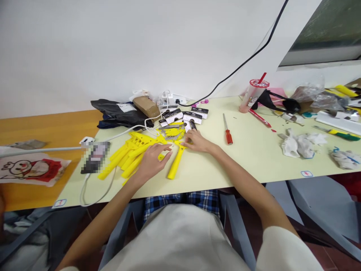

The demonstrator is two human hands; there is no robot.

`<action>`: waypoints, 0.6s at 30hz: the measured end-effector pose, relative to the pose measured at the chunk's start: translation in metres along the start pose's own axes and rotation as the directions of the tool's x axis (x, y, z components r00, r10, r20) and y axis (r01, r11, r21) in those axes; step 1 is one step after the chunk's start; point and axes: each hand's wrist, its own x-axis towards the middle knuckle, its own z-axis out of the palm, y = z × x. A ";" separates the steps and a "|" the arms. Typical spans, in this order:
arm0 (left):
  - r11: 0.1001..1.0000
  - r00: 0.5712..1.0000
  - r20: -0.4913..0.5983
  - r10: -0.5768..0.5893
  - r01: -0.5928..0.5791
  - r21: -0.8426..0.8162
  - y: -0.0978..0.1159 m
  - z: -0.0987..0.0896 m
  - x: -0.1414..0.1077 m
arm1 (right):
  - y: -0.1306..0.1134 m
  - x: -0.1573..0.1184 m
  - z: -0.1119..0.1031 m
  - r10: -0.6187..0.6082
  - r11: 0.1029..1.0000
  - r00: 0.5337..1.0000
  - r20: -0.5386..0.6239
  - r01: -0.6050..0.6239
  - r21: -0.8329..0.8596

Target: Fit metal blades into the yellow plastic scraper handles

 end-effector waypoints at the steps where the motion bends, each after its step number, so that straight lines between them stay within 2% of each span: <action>1: 0.998 0.999 0.029 -0.044 0.045 -0.044 0.001 0.005 0.008 | -0.001 -0.003 0.000 0.018 0.999 1.000 -0.010 -0.018 0.047; 4: 0.964 0.985 0.069 -0.160 0.171 -0.205 0.006 0.024 0.028 | -0.005 -0.010 -0.002 0.090 0.974 0.995 -0.045 -0.078 0.212; 7: 0.876 0.960 0.087 -0.265 0.278 -0.395 0.013 0.039 0.039 | -0.009 -0.014 -0.005 0.159 0.925 0.982 -0.106 -0.110 0.363; 9: 0.750 0.931 0.149 -0.334 0.358 -0.557 0.017 0.045 0.042 | -0.012 -0.015 -0.006 0.189 0.896 0.970 -0.152 -0.107 0.431; 11: 0.580 0.898 0.208 -0.388 0.413 -0.703 0.019 0.047 0.042 | -0.015 -0.014 -0.007 0.210 0.875 0.958 -0.193 -0.097 0.474; 13: 0.439 0.881 0.208 -0.426 0.401 -0.804 0.021 0.045 0.040 | -0.016 -0.012 -0.009 0.230 0.861 0.944 -0.236 -0.085 0.501; 16: 0.294 0.872 0.175 -0.457 0.334 -0.895 0.025 0.037 0.040 | -0.015 -0.010 -0.013 0.260 0.851 0.922 -0.287 -0.079 0.519; 18: 0.182 0.863 0.195 -0.466 0.309 -0.933 0.026 0.029 0.041 | -0.012 -0.010 -0.014 0.270 0.862 0.914 -0.303 -0.089 0.499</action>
